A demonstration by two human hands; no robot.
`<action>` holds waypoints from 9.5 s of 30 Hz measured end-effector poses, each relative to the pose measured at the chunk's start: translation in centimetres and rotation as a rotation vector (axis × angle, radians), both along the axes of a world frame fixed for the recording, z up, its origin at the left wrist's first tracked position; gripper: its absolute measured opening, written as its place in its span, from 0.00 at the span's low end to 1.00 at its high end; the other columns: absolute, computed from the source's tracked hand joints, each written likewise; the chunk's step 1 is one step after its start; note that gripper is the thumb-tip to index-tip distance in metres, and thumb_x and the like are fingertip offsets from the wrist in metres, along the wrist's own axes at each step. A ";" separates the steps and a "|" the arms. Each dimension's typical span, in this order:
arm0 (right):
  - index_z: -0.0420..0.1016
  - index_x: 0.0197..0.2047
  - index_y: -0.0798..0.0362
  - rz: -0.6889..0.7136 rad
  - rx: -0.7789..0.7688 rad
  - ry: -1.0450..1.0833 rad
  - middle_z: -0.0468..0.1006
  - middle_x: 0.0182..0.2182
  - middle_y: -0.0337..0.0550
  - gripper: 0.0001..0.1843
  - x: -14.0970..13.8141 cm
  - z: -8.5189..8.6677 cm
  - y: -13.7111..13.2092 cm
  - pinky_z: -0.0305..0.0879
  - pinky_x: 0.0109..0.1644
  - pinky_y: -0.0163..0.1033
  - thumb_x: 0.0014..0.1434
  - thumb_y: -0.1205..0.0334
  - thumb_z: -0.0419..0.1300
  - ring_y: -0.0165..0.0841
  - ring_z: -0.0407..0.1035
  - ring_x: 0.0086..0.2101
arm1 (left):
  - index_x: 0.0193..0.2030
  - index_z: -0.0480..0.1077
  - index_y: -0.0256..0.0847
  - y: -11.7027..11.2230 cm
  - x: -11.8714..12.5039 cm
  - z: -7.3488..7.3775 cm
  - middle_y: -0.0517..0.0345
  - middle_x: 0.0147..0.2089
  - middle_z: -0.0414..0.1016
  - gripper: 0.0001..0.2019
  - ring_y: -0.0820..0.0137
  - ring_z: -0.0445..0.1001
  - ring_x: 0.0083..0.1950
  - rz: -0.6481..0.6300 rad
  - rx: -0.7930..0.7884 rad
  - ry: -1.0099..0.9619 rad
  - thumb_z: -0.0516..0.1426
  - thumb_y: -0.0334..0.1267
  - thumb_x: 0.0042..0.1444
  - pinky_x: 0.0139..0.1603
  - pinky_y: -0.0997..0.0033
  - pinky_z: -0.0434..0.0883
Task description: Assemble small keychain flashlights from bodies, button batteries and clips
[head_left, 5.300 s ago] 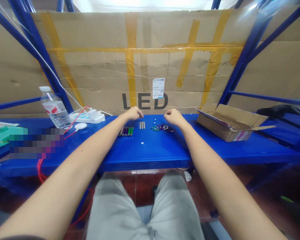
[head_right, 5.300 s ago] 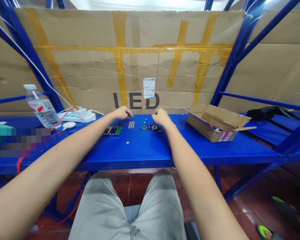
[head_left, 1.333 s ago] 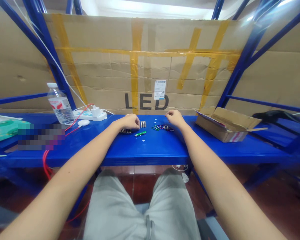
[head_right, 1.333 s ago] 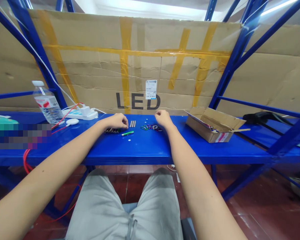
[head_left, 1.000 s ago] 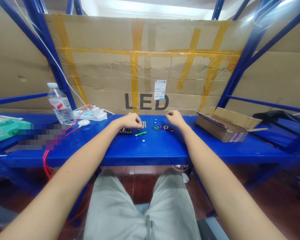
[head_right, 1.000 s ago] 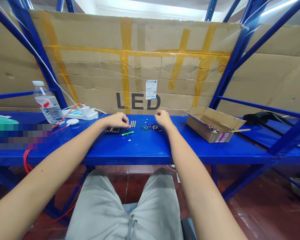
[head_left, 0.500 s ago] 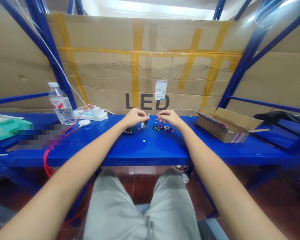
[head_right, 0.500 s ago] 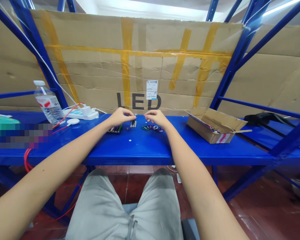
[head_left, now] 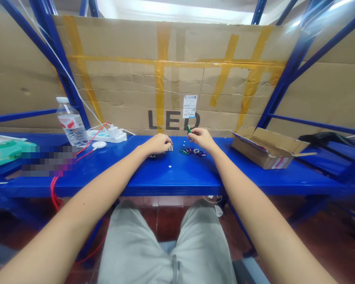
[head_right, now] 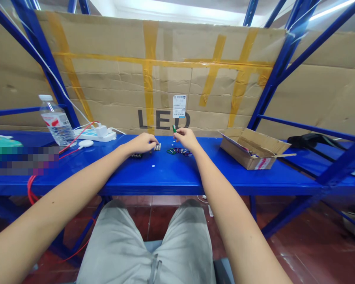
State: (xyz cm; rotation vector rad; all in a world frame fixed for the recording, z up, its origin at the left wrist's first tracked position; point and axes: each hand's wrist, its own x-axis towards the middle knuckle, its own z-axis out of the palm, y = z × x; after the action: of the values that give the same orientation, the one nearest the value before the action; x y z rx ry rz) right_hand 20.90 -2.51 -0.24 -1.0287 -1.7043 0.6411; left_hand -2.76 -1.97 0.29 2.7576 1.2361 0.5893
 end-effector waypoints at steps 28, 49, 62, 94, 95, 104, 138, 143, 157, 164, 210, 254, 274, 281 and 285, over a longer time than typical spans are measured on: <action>0.75 0.30 0.56 0.074 0.001 0.011 0.78 0.25 0.43 0.04 0.4 -0.4 0.6 0.69 0.36 0.38 0.52 0.64 0.63 0.30 0.69 0.25 | 0.45 0.82 0.37 -0.8 0.9 -0.4 0.53 0.43 0.82 0.25 0.69 0.78 0.43 -0.201 -0.049 0.203 0.50 0.20 0.47 0.46 0.75 0.71; 0.70 0.31 0.52 0.117 -0.038 -0.013 0.75 0.27 0.37 0.13 0.2 -1.6 1.9 0.67 0.40 0.41 0.40 0.62 0.67 0.35 0.72 0.32 | 0.30 0.78 0.40 0.4 -0.3 -0.5 0.60 0.31 0.80 0.04 0.69 0.75 0.33 -0.031 -0.215 0.064 0.63 0.34 0.45 0.33 0.74 0.65; 0.76 0.34 0.54 0.163 0.000 -0.033 0.80 0.31 0.41 0.11 0.3 -1.6 1.7 0.70 0.44 0.43 0.44 0.64 0.66 0.36 0.74 0.35 | 0.38 0.79 0.39 0.5 -0.3 -0.7 0.57 0.36 0.81 0.10 0.68 0.77 0.38 -0.138 -0.199 0.012 0.62 0.30 0.46 0.39 0.73 0.68; 0.78 0.32 0.54 0.261 -0.085 -0.050 0.78 0.26 0.37 0.12 -0.4 -1.2 0.7 0.68 0.39 0.39 0.39 0.64 0.66 0.34 0.71 0.31 | 0.45 0.71 0.39 -0.8 2.5 -1.3 0.50 0.42 0.75 0.05 0.66 0.74 0.46 -0.363 0.472 -0.254 0.55 0.32 0.65 0.48 0.66 0.71; 0.77 0.31 0.53 0.256 -0.081 -0.054 0.78 0.26 0.37 0.11 -0.4 -1.1 0.7 0.68 0.38 0.39 0.39 0.64 0.67 0.33 0.71 0.31 | 0.45 0.71 0.39 -0.9 2.5 -1.3 0.50 0.42 0.75 0.05 0.66 0.74 0.46 -0.354 0.469 -0.250 0.55 0.33 0.65 0.48 0.66 0.71; 0.78 0.32 0.54 0.232 -0.013 -0.058 0.81 0.33 0.43 0.10 0.0 -1.2 0.9 0.70 0.45 0.42 0.42 0.66 0.65 0.36 0.74 0.37 | 0.40 0.77 0.39 -0.7 0.9 -0.1 0.52 0.39 0.80 0.09 0.65 0.75 0.43 -0.227 0.341 -0.126 0.55 0.29 0.58 0.49 0.66 0.69; 0.76 0.30 0.54 0.259 -0.074 -0.143 0.78 0.26 0.36 0.09 -0.9 -1.4 0.6 0.66 0.37 0.37 0.40 0.67 0.65 0.32 0.70 0.30 | 0.36 0.77 0.39 -1.1 2.8 -1.4 0.55 0.36 0.79 0.03 0.69 0.76 0.38 -0.305 0.363 -0.417 0.61 0.30 0.58 0.43 0.69 0.71; 0.76 0.31 0.54 0.267 -0.071 -0.090 0.78 0.26 0.37 0.11 -0.7 -1.6 1.0 0.66 0.38 0.38 0.39 0.66 0.66 0.32 0.71 0.30 | 0.34 0.78 0.40 -0.7 2.5 -1.3 0.55 0.35 0.78 0.03 0.69 0.76 0.38 -0.349 0.354 -0.402 0.62 0.30 0.57 0.43 0.70 0.71; 0.75 0.30 0.54 0.225 -0.070 -0.074 0.79 0.27 0.38 0.10 -0.3 -1.6 1.1 0.69 0.40 0.39 0.40 0.70 0.65 0.32 0.72 0.32 | 0.43 0.81 0.39 0.0 1.0 -1.2 0.50 0.42 0.81 0.11 0.62 0.77 0.44 -0.178 0.137 0.042 0.58 0.34 0.57 0.47 0.65 0.70; 0.75 0.29 0.54 0.211 -0.074 -0.108 0.79 0.27 0.38 0.09 -0.6 -1.3 0.7 0.70 0.41 0.39 0.40 0.73 0.64 0.32 0.72 0.32 | 0.37 0.82 0.43 1.1 1.5 -2.5 0.53 0.39 0.82 0.08 0.64 0.77 0.42 -0.184 0.082 0.117 0.60 0.32 0.54 0.47 0.68 0.68; 0.81 0.38 0.55 0.057 0.119 -0.256 0.83 0.36 0.46 0.09 -3.4 -1.9 0.5 0.69 0.47 0.43 0.51 0.66 0.69 0.37 0.75 0.38 | 0.33 0.74 0.36 0.7 1.0 -0.1 0.54 0.35 0.80 0.05 0.66 0.78 0.40 -0.017 -0.046 -0.814 0.63 0.36 0.50 0.46 0.65 0.74; 0.75 0.29 0.54 0.115 0.115 -0.084 0.80 0.27 0.43 0.03 -2.3 -1.6 0.4 0.69 0.38 0.40 0.49 0.64 0.65 0.36 0.75 0.32 | 0.42 0.75 0.38 0.6 0.9 -2.0 0.59 0.30 0.76 0.11 0.69 0.74 0.31 -0.204 -0.154 -0.571 0.61 0.42 0.55 0.34 0.71 0.69; 0.76 0.25 0.56 0.156 0.256 -0.504 0.77 0.23 0.42 0.13 -1.7 -1.2 -0.6 0.59 0.35 0.35 0.59 0.63 0.56 0.30 0.67 0.26 | 0.37 0.71 0.39 -0.1 1.2 -1.5 0.56 0.35 0.78 0.04 0.66 0.75 0.38 -0.137 0.012 -0.317 0.57 0.36 0.59 0.40 0.67 0.67; 0.75 0.24 0.56 0.234 0.064 -0.383 0.75 0.20 0.41 0.16 -1.5 -1.2 -0.5 0.59 0.30 0.35 0.57 0.54 0.60 0.29 0.66 0.23 | 0.38 0.68 0.40 -0.7 1.3 -1.5 0.58 0.34 0.75 0.02 0.67 0.73 0.37 -0.220 0.106 -0.265 0.55 0.34 0.60 0.38 0.68 0.65; 0.74 0.24 0.56 0.298 -0.069 -0.289 0.76 0.20 0.43 0.18 -1.4 -0.7 -1.2 0.59 0.27 0.34 0.55 0.50 0.63 0.28 0.64 0.21 | 0.35 0.66 0.40 -1.1 1.6 -1.3 0.57 0.33 0.73 0.03 0.68 0.71 0.36 -0.282 0.194 -0.242 0.53 0.31 0.61 0.38 0.69 0.64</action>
State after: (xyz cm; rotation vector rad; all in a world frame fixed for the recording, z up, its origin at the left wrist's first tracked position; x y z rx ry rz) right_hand 19.54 -3.72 -0.91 -0.9578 -2.1272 0.7738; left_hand -1.20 -3.11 -0.99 2.8297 0.7608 1.0213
